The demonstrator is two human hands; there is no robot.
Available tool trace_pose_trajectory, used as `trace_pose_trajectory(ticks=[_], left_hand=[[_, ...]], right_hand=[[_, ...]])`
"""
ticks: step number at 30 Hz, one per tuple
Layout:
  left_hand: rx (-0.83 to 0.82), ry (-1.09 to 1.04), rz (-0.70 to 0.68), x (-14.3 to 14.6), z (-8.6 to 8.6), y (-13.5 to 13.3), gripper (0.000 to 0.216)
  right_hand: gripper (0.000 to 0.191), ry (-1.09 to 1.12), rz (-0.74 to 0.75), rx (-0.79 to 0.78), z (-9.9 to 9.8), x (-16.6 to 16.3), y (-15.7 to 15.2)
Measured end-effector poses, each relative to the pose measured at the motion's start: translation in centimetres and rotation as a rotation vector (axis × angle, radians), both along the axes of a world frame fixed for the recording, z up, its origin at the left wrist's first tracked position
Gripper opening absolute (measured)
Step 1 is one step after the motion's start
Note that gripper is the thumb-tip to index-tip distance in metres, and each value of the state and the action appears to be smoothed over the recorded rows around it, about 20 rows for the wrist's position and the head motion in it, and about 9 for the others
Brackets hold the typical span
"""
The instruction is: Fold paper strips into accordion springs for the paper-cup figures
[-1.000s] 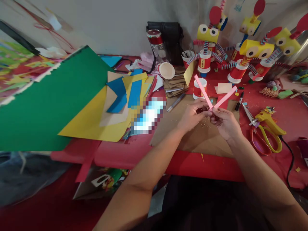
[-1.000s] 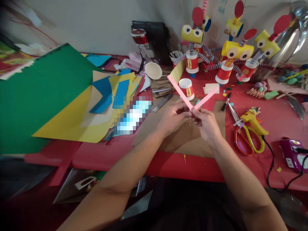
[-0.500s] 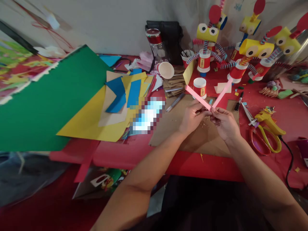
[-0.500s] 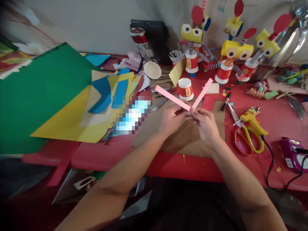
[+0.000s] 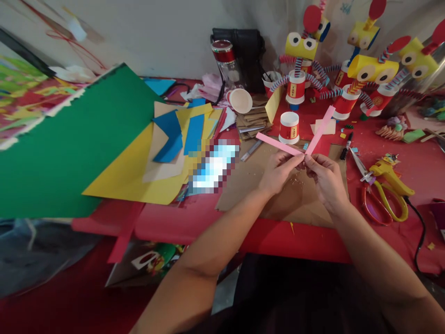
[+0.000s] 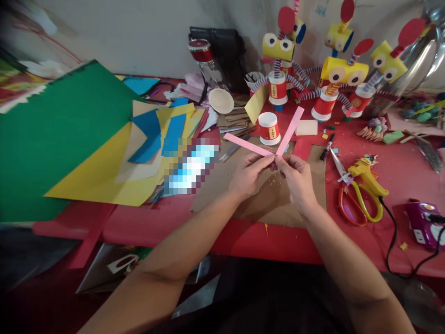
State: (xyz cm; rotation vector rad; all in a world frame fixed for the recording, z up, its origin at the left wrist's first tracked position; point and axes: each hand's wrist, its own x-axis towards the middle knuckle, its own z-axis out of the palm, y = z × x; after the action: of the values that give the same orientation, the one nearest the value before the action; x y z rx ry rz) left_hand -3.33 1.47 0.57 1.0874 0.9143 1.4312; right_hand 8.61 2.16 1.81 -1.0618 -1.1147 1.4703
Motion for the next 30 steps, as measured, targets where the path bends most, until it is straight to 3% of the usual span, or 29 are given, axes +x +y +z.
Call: trace_pose_trajectory(ticks=[18,26,30], left_hand=[[-0.082,0.030,0.135,-0.26,-0.42,0.43,0.016],[-0.034,0.049,0.109,-0.26,-0.46,0.23,0.013],[-0.119,-0.079,0.028,-0.62,-0.71,0.38,0.006]], right_hand=[[0.014,0.126,-0.001,-0.107,0.03,-0.13,-0.02],[0.014,0.162,-0.009,-0.125,-0.04,0.00,0.22],[0.018,0.207,0.006,-0.176,-0.14,0.09,0.45]])
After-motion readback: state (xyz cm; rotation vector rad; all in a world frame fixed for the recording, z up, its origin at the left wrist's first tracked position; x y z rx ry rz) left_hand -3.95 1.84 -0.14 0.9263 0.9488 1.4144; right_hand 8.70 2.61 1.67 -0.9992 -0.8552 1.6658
